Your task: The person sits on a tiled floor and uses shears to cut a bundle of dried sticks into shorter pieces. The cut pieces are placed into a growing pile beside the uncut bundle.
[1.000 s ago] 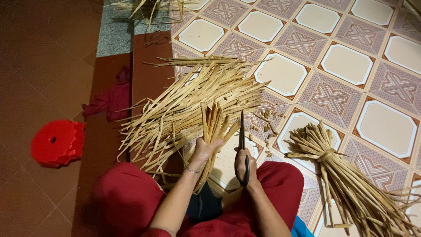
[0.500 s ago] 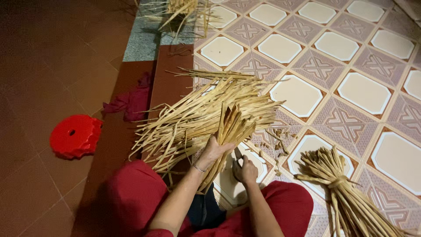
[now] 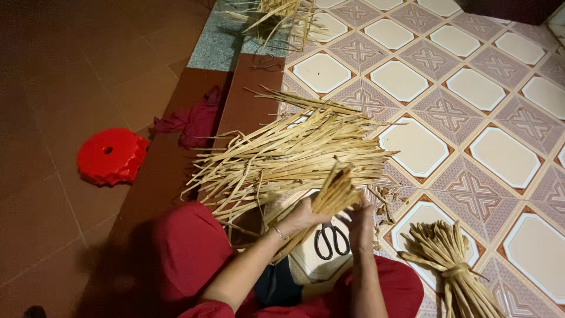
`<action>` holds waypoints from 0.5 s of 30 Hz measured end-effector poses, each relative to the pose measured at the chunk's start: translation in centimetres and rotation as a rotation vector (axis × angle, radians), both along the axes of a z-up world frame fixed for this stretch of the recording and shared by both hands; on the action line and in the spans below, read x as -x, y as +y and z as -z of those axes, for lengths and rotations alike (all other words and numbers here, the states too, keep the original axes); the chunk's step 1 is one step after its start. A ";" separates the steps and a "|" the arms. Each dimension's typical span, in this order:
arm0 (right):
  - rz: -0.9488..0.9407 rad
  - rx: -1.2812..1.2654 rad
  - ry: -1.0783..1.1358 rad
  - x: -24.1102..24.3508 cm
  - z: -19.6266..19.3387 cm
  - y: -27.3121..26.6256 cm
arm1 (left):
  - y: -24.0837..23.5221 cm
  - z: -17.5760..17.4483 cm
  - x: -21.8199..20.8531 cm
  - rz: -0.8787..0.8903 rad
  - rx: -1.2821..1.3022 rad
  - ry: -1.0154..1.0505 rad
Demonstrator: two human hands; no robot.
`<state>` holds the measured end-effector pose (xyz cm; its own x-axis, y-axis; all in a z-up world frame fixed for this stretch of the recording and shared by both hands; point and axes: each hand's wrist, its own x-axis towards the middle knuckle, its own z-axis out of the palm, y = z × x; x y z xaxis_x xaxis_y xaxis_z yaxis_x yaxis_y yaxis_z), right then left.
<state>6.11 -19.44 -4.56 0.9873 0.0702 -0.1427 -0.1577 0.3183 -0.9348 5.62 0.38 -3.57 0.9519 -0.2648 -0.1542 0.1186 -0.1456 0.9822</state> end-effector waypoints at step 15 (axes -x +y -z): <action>0.192 0.126 -0.234 2.4 -5.9 2.6 | -2.4 -5.3 3.1 0.131 -0.080 -0.047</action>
<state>3.68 -16.88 1.31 0.9878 -0.1241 0.0937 0.1175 0.2013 -0.9725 2.51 -2.03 1.73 0.9165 -0.3762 -0.1359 0.0474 -0.2353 0.9708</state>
